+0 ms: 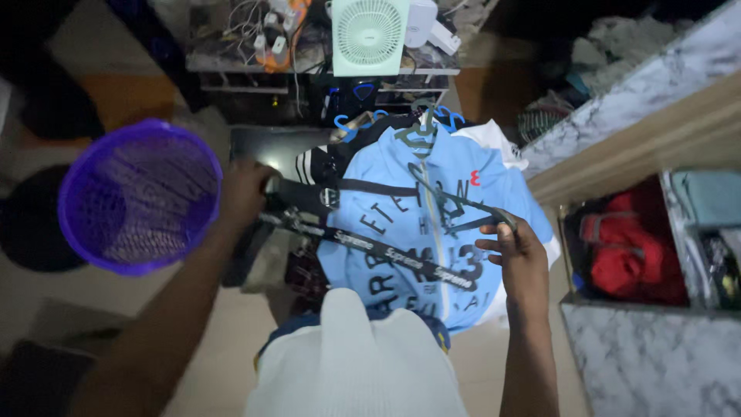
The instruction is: The person removes several items of clothing on hangers from a closet and places them onto a pile on top of a television set.
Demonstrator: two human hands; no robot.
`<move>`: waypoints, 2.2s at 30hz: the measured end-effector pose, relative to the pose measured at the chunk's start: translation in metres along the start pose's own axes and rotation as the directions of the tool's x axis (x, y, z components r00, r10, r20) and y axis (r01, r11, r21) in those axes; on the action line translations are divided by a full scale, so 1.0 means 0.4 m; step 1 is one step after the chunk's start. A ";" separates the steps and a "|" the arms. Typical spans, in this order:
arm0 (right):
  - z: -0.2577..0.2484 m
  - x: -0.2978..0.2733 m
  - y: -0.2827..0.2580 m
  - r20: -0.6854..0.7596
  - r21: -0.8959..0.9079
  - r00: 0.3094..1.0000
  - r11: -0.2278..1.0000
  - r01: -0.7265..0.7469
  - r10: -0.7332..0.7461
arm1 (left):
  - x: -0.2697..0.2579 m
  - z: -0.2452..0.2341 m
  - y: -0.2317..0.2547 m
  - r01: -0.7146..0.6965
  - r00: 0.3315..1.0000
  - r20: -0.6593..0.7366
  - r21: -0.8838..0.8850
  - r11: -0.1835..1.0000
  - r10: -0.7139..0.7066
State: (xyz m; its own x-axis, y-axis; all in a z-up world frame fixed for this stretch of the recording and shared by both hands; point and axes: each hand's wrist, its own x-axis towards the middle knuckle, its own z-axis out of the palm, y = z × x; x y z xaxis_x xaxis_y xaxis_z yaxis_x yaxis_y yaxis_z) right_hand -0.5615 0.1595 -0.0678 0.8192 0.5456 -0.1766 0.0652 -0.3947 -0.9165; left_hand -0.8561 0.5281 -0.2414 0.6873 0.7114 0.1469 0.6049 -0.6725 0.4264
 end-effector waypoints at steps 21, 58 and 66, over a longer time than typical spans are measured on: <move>0.279 -0.330 -0.030 -0.206 0.536 0.906 0.817 -0.211 0.369 | -0.007 0.280 0.017 0.238 0.903 0.344 0.102 0.966 -0.259; 0.289 -0.422 -0.095 -0.146 0.475 0.879 0.812 -0.340 0.454 | -0.121 0.293 0.025 0.326 0.887 0.336 0.031 0.945 -0.317; 0.284 -0.470 -0.102 -0.137 0.407 0.864 0.823 -0.396 0.484 | -0.142 0.333 0.045 0.340 0.912 0.235 0.029 0.940 -0.337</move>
State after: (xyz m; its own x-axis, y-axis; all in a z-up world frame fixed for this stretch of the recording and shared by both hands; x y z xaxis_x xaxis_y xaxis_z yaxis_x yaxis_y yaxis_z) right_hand -0.7828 0.1570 -0.0379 0.8179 0.1794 -0.5467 -0.5025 -0.2402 -0.8306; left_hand -0.8308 0.4486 -0.3610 0.5172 0.8271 -0.2200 0.8139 -0.3959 0.4252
